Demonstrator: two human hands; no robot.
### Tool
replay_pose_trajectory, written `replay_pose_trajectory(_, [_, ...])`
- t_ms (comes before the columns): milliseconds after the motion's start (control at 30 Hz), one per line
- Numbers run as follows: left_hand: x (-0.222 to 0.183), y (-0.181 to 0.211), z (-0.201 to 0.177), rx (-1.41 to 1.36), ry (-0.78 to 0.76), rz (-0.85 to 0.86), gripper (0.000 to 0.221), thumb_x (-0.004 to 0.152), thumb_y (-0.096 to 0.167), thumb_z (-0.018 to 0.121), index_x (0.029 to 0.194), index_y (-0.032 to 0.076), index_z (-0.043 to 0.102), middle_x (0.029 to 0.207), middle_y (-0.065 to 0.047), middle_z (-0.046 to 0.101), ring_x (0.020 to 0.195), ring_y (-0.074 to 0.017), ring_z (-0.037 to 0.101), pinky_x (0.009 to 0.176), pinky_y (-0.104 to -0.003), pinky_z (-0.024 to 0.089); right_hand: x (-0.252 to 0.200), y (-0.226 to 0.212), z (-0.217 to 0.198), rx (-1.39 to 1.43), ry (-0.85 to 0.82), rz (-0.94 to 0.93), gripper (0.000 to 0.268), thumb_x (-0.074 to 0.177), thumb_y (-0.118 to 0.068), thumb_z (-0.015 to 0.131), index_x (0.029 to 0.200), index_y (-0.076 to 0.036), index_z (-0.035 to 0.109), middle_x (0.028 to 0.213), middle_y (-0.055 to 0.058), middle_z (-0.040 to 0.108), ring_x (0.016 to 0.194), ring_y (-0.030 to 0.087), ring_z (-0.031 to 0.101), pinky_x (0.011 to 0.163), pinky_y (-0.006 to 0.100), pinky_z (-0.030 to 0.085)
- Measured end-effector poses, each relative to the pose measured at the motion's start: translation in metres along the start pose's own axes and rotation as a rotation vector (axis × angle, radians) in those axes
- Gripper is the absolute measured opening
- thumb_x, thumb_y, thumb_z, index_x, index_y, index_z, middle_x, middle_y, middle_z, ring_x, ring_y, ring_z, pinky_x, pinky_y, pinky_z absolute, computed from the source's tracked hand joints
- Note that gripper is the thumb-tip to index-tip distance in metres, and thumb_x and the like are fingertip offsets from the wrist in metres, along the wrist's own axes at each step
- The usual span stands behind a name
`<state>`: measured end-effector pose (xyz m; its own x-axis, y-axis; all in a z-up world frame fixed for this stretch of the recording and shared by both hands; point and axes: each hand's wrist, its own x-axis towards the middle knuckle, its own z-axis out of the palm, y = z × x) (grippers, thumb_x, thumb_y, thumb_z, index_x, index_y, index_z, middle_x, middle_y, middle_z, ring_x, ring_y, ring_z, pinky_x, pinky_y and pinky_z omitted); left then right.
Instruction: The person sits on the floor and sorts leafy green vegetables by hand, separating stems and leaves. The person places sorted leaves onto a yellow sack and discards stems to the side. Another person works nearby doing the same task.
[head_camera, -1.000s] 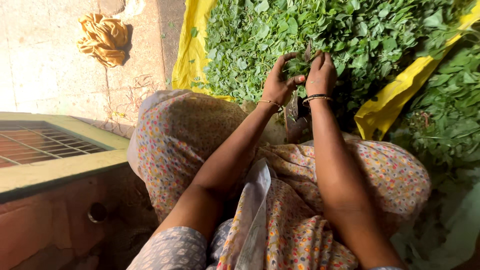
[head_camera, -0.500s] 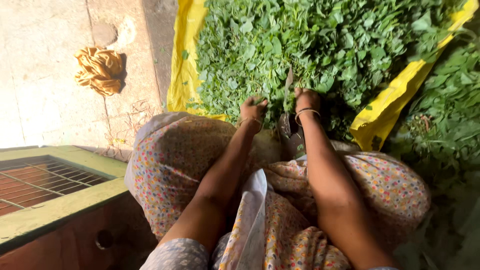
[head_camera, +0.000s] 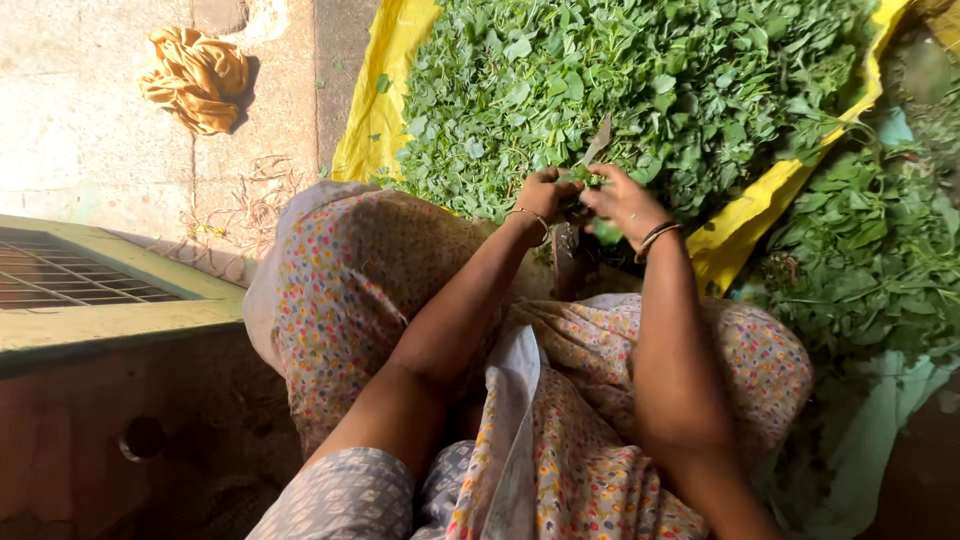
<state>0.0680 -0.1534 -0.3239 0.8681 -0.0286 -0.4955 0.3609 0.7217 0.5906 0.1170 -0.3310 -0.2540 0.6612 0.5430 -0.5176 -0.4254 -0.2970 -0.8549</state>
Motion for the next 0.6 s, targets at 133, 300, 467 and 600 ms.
replay_pose_trajectory(133, [-0.01, 0.004, 0.027, 0.2, 0.179, 0.018, 0.039, 0.082, 0.003, 0.081, 0.106, 0.0, 0.05, 0.085, -0.015, 0.068, 0.065, -0.0263, 0.07, 0.053, -0.041, 0.061, -0.011, -0.002, 0.02, -0.495, 0.323, -0.144, 0.049, 0.088, -0.006, 0.074, 0.133, -0.001, 0.054, 0.108, 0.018, 0.069, 0.085, 0.021, 0.069, 0.069, 0.038, 0.062])
replay_pose_trajectory(300, [-0.016, 0.014, 0.035, 0.153, 0.107, 0.159, 0.036, 0.084, 0.006, 0.078, 0.112, 0.002, 0.056, 0.091, -0.01, 0.072, 0.07, -0.0203, 0.074, 0.059, -0.034, 0.062, -0.007, -0.021, 0.026, -0.218, 0.456, -0.167, 0.023, 0.09, -0.001, 0.067, 0.111, 0.005, 0.061, 0.095, 0.012, 0.072, 0.08, 0.019, 0.072, 0.065, 0.036, 0.064])
replay_pose_trajectory(467, [0.013, 0.005, 0.032, 0.05, 0.069, 0.285, 0.028, 0.087, 0.002, 0.079, 0.11, -0.002, 0.062, 0.088, -0.009, 0.07, 0.068, -0.0179, 0.073, 0.059, -0.032, 0.061, 0.014, -0.008, 0.005, 0.036, 0.391, -0.226, 0.016, 0.095, -0.004, 0.065, 0.109, 0.004, 0.067, 0.098, 0.01, 0.072, 0.079, 0.016, 0.072, 0.068, 0.032, 0.064])
replay_pose_trajectory(600, [0.037, -0.014, 0.014, 0.161, 0.126, 0.244, 0.019, 0.089, 0.004, 0.08, 0.1, -0.006, 0.068, 0.076, -0.009, 0.069, 0.058, -0.0146, 0.063, 0.052, -0.029, 0.052, 0.044, 0.043, -0.013, 0.247, 0.355, -0.236, 0.016, 0.1, -0.008, 0.07, 0.112, 0.003, 0.069, 0.098, 0.01, 0.071, 0.075, 0.016, 0.067, 0.064, 0.03, 0.058])
